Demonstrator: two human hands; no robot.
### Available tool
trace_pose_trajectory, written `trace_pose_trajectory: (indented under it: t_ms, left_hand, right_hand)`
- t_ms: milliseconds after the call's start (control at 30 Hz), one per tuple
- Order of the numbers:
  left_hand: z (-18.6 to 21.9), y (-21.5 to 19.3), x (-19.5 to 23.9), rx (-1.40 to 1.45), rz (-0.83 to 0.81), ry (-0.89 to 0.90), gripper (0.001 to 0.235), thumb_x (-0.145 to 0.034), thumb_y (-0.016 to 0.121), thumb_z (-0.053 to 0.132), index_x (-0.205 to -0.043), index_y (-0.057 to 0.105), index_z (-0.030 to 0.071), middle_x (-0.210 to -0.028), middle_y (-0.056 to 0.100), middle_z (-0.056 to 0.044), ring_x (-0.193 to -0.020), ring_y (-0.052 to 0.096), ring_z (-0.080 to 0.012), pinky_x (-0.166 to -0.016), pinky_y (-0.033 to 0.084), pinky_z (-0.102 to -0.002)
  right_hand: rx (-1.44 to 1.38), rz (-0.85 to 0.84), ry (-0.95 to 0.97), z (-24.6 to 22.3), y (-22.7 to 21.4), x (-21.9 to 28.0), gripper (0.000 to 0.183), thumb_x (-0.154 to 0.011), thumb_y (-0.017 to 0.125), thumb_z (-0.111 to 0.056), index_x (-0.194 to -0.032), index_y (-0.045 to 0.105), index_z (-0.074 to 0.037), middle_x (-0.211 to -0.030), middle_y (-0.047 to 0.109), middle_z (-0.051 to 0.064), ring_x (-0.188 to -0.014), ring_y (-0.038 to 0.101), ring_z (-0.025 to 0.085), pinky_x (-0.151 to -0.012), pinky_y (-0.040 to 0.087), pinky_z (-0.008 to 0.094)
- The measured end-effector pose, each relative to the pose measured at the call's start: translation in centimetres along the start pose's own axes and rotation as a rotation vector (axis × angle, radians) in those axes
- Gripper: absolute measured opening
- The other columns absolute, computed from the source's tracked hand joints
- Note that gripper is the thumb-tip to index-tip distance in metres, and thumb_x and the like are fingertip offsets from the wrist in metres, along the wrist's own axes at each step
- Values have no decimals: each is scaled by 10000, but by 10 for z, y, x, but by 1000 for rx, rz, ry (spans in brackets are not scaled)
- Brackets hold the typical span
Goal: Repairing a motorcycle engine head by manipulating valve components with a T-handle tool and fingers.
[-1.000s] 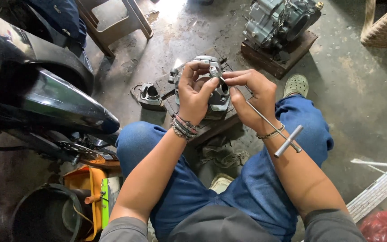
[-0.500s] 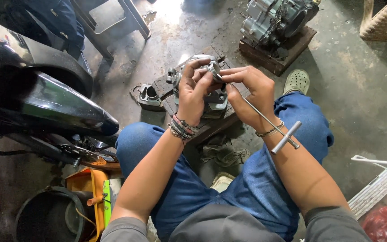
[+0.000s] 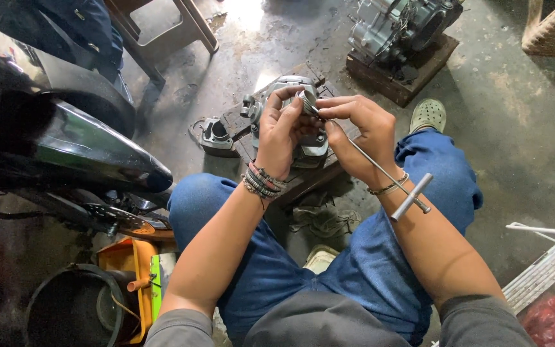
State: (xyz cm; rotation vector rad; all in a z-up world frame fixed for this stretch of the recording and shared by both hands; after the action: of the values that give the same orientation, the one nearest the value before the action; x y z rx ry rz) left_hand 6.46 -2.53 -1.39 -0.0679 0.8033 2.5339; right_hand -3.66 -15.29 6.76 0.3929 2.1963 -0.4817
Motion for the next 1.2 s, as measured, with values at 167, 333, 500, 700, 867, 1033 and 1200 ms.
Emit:
trace_pose_trajectory:
  t_ms: [167, 333, 500, 700, 867, 1033, 1200]
  left_hand:
    - [0, 1, 2, 6, 2, -22, 353, -1058, 580, 266, -1325, 522, 44, -969, 738, -180, -801, 774, -252, -672, 672, -330]
    - [7, 6, 3, -45, -19, -2, 370, -1019, 640, 228, -1321, 520, 51, -963, 736, -171, -800, 772, -251, -678, 667, -342]
    - [-1, -2, -1, 11, 32, -53, 329, -1052, 574, 308, -1274, 546, 67, -954, 739, -162, -783, 774, -261, -656, 668, -345]
    - [-8, -17, -6, -1, 87, -127, 333, -1052, 531, 391, -1160, 598, 84, -935, 746, -211, -750, 777, -283, -632, 660, -352]
    - [-12, -17, -4, -43, 140, -194, 430, -1013, 554, 500, -1071, 664, 88, -872, 752, -201, -697, 771, -249, -606, 648, -323]
    - [-8, -16, 0, -93, 187, -226, 527, -982, 561, 564, -983, 720, 61, -817, 753, -192, -660, 767, -253, -577, 642, -332]
    - [0, -7, 2, -111, 179, -292, 578, -969, 526, 617, -958, 717, 72, -801, 747, -181, -641, 757, -268, -538, 619, -321]
  right_hand:
    - [7, 5, 12, -3, 0, 0, 131, -915, 690, 47, -1002, 775, -2, -1074, 788, 199, -975, 752, 407, -806, 581, 453]
    - [-3, 6, -18, -1, 0, -1, 135, -910, 695, 61, -1006, 769, 2, -1074, 786, 208, -962, 749, 418, -789, 579, 456]
    - [34, -4, -45, -11, 1, -6, 114, -924, 699, 46, -1003, 771, 7, -1072, 784, 214, -951, 745, 413, -789, 580, 461]
    - [19, -16, -55, -7, 2, -5, 110, -930, 700, 42, -1007, 769, 5, -1045, 785, 204, -942, 743, 413, -789, 579, 459]
    - [2, -5, -63, -7, 3, -4, 104, -932, 701, 42, -1005, 766, 7, -1037, 785, 207, -943, 744, 416, -786, 577, 464]
    - [-13, -19, -62, -5, 4, -3, 93, -953, 706, 25, -1018, 765, -4, -1039, 785, 207, -951, 744, 422, -779, 581, 462]
    - [4, -44, -68, -10, 5, -6, 111, -930, 700, 37, -1015, 766, 6, -1075, 770, 217, -963, 726, 426, -800, 562, 482]
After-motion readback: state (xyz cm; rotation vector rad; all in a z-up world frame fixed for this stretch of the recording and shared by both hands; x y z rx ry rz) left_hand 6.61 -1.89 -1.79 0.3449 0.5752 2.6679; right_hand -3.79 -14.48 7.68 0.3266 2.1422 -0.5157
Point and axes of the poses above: each hand's wrist, its own x-axis away from the middle knuckle, its own y-axis out of the palm, z = x × y, the point moved 6 cm from there along -x, towards the middle knuckle
